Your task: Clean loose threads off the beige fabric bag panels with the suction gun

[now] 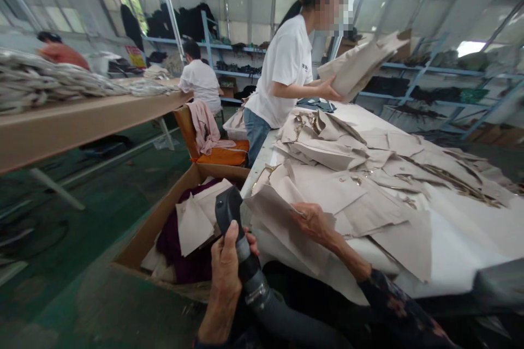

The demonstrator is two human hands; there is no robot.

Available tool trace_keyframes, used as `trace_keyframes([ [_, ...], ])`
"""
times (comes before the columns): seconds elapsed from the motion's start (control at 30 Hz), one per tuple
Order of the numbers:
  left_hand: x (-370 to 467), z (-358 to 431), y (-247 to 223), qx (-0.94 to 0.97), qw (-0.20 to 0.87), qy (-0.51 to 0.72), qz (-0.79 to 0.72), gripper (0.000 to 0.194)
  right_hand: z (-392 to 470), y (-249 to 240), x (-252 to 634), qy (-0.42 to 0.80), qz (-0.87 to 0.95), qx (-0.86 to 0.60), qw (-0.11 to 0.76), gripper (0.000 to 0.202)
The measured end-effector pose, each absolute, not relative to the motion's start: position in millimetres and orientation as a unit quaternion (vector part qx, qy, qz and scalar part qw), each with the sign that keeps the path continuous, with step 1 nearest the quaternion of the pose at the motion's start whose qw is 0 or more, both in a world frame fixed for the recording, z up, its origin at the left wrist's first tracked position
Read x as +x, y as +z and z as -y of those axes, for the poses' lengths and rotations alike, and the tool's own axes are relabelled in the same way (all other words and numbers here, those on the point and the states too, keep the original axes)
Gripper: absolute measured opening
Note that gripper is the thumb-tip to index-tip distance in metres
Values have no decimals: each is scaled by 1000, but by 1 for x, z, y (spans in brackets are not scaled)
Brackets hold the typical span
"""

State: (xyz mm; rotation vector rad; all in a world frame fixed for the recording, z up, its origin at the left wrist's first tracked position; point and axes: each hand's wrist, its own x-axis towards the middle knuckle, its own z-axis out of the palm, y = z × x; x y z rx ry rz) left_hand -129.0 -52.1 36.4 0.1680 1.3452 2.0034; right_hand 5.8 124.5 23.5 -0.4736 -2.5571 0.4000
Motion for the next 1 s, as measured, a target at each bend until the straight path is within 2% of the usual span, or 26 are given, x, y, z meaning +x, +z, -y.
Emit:
trace_keyframes([
  [0.13,-127,66,38,51,361,774,-518,41,-114,8,11,-75,963,-143,216,29],
  [0.23,-123,77,38,44,366,776,-511,40,-105,-1,11,-139,966,-118,185,32],
  [0.53,-100,94,49,69,392,754,-523,39,-93,-4,8,-155,967,-130,156,39],
  [0.77,-91,69,38,101,433,741,-504,41,-94,-8,14,-190,960,-117,171,37],
  [0.9,-100,67,33,44,413,748,-518,40,-94,-10,14,-145,959,-153,189,34],
  [1.0,-107,78,37,5,378,747,-547,41,-99,4,0,-61,953,-214,207,28],
])
